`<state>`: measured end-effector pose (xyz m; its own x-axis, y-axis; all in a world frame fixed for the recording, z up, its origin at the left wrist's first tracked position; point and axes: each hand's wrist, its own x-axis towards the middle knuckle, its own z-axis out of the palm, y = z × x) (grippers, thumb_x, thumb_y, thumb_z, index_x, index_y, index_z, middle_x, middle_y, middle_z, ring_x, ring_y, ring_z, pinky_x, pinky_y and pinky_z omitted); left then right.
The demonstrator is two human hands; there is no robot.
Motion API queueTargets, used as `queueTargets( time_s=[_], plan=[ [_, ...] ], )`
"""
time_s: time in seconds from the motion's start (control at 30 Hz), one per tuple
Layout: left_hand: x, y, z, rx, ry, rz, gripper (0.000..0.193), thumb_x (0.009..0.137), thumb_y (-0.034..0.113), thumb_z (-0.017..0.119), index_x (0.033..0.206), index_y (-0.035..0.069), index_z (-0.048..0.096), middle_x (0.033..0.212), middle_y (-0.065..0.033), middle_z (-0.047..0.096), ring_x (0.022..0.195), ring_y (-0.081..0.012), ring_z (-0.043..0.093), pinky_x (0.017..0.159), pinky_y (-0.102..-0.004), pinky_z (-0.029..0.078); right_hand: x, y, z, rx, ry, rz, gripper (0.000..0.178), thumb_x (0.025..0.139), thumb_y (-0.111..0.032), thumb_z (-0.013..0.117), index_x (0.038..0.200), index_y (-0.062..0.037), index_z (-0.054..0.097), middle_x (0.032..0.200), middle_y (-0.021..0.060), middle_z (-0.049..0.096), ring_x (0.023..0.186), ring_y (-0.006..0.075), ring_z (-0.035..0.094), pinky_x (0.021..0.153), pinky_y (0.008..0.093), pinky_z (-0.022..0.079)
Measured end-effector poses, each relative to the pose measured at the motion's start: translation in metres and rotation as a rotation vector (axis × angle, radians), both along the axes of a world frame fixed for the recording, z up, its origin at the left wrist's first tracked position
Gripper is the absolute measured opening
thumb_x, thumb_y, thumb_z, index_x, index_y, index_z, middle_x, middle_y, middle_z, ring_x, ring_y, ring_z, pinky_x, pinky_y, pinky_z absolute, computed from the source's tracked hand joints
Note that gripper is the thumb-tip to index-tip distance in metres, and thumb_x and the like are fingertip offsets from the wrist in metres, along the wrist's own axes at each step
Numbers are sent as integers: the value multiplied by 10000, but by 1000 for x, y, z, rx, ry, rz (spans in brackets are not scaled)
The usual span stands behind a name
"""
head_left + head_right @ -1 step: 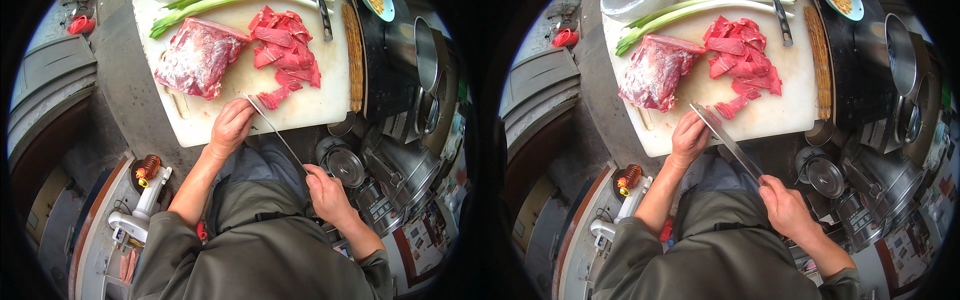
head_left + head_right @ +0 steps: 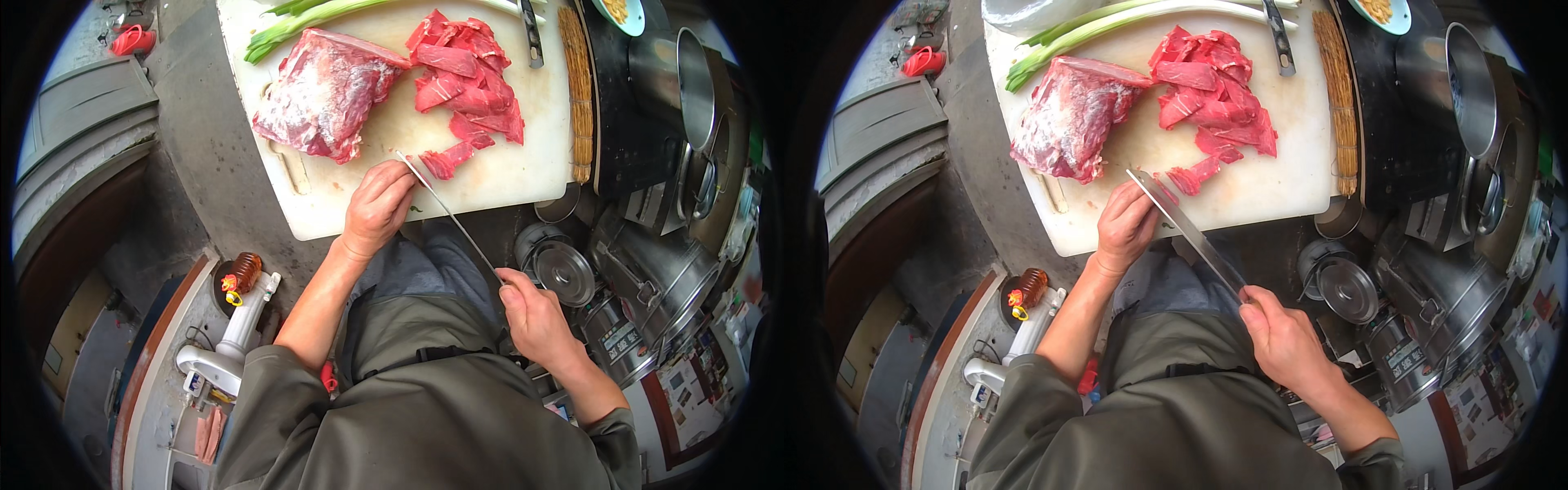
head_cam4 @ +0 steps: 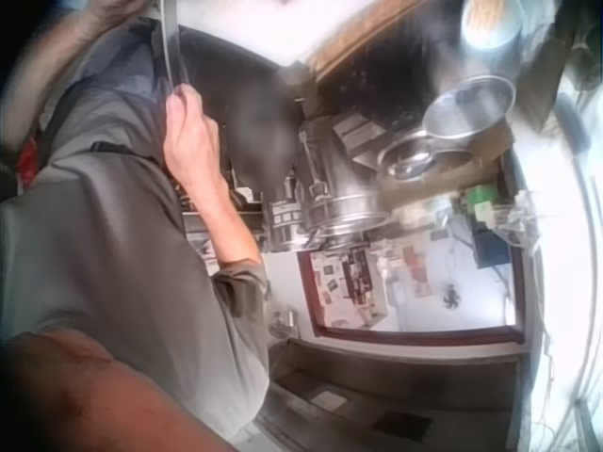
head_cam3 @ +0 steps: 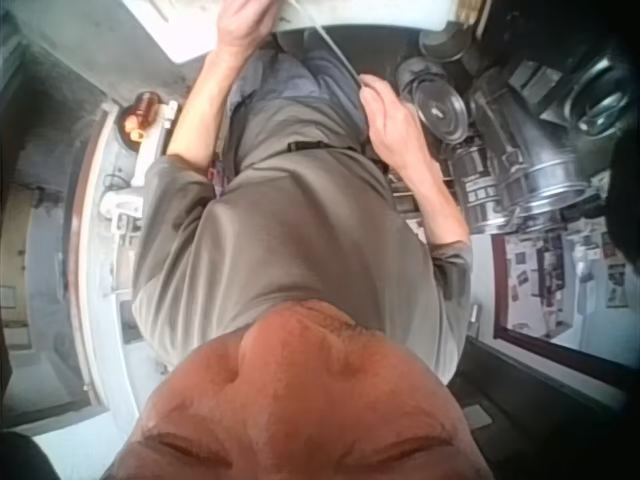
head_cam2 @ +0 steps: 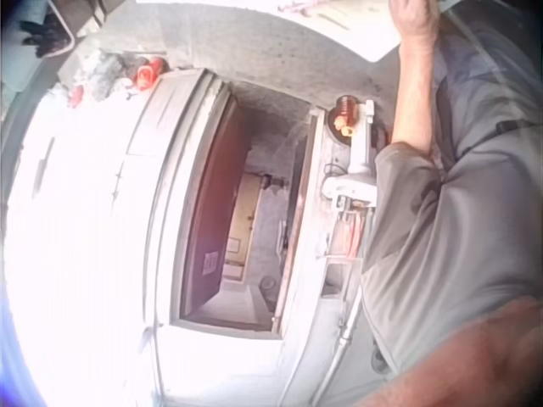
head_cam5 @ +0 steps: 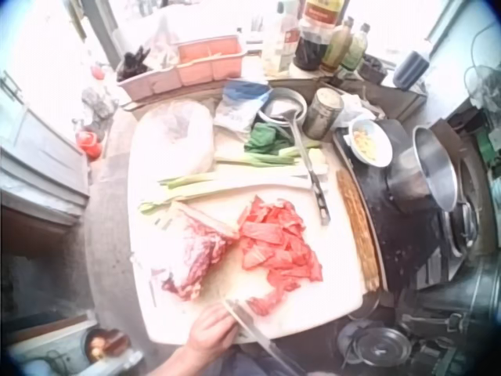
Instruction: The person slices a large piece of raw red meat into thin strips using a cleaver on a white cutting board. The sliced meat is gathered into a pile on the board as the task progresses.
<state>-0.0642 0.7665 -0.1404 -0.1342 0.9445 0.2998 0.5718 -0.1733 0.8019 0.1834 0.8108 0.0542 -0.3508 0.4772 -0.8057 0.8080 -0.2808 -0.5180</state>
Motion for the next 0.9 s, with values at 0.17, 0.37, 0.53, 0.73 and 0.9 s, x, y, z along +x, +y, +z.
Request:
queueTargets(
  time_s=[0.17, 0.37, 0.53, 0.73, 0.9],
  plan=[
    [0, 1, 1, -6, 0, 6, 312, 737, -102, 767, 1031, -22, 698, 1065, -133, 688, 1013, -335, 683, 884, -411, 565, -3, 4, 0, -2, -14, 23, 363, 1098, -254, 525, 1303, 41, 570, 878, 243, 716, 856, 449, 708, 757, 451, 552],
    [0, 2, 3, -8, -3, 10, 302, 743, -105, 766, 1025, -19, 702, 1055, -128, 692, 996, -327, 687, 872, -407, 568, -4, 8, -5, 5, -26, 45, 378, 1099, -267, 522, 1310, 43, 571, 905, 261, 723, 882, 464, 710, 774, 461, 557],
    [-1, 4, 5, -11, -16, 8, 297, 747, -105, 769, 1024, -20, 702, 1048, -125, 695, 988, -323, 690, 867, -407, 572, -4, 7, -12, -21, -42, 24, 394, 1096, -278, 525, 1318, 43, 576, 926, 269, 725, 918, 467, 711, 804, 456, 558],
    [0, 1, 3, -13, -23, 16, 305, 746, -104, 770, 1031, -19, 702, 1051, -125, 695, 992, -325, 690, 875, -409, 573, -4, 2, -26, -8, -39, 28, 395, 1098, -285, 520, 1335, 27, 570, 945, 262, 724, 925, 466, 706, 804, 469, 553],
    [-1, 0, 0, -16, -1, 9, 293, 755, -82, 779, 1029, -18, 700, 1062, -130, 700, 1002, -330, 687, 882, -414, 568, -4, -7, -49, 41, -7, 37, 393, 1099, -286, 520, 1343, 18, 566, 987, 253, 728, 932, 465, 704, 810, 467, 555]
  ],
)
